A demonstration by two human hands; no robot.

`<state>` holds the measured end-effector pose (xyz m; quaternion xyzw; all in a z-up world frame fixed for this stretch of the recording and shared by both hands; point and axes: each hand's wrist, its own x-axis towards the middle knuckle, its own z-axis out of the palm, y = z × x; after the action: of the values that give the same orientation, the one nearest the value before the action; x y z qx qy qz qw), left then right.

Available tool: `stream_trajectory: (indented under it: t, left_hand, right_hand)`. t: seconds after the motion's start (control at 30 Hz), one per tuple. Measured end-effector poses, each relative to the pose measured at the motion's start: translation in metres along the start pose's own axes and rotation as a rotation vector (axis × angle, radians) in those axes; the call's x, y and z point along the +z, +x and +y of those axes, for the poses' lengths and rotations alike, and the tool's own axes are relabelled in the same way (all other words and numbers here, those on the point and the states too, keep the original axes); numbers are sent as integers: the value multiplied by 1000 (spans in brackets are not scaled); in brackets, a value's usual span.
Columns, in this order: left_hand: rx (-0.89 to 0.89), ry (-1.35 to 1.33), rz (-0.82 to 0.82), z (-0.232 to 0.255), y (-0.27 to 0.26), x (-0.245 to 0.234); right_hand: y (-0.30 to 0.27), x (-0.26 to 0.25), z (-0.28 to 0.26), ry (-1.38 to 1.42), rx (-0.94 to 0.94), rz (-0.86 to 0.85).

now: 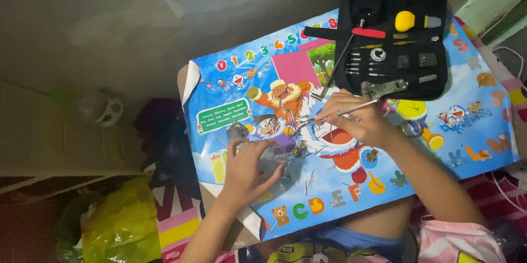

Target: The person sits on the floor with a small play mat on their lap and repairs a small clock mechanism. They use tweezers and a screwdriver to handle and adjust tiny internal parts, picking components from a small container and working on the movement piece by piece.

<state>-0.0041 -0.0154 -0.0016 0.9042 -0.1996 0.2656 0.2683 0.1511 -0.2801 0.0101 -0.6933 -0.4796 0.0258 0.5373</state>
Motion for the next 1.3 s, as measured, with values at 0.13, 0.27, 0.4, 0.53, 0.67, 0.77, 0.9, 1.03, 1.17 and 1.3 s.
stream_trajectory:
  t: [0.13, 0.27, 0.4, 0.53, 0.67, 0.77, 0.9, 1.03, 1.17, 1.3]
  left_hand:
    - [-15, -3, -9, 2, 1, -1]
    - [-11, 9, 16, 2, 1, 0]
    - [-10, 16, 34, 4, 4, 2]
    - [11, -19, 57, 5, 6, 5]
    - [3, -67, 85, 9, 6, 8]
    - [6, -76, 102, 8, 6, 8]
    - [4, -73, 157, 4, 3, 6]
    - [-21, -54, 250, -5, -4, 3]
    - [-51, 34, 295, -17, -14, 5]
    - [-52, 55, 317, -19, -14, 9]
  right_hand:
    - [3, 8, -16, 111, 5, -30]
    - [9, 21, -20, 149, -44, -115]
    - [8, 38, -16, 85, -89, -140]
    - [14, 47, -25, 93, -132, -158]
    - [16, 53, -34, 72, -143, -160]
    - [14, 53, -37, 102, -102, -104]
    - [-2, 45, -10, 234, 34, -15]
    - [0, 38, 10, -58, -2, 128]
    - [3, 39, 13, -431, -96, 96]
    - [9, 40, 3, -437, -90, 88]
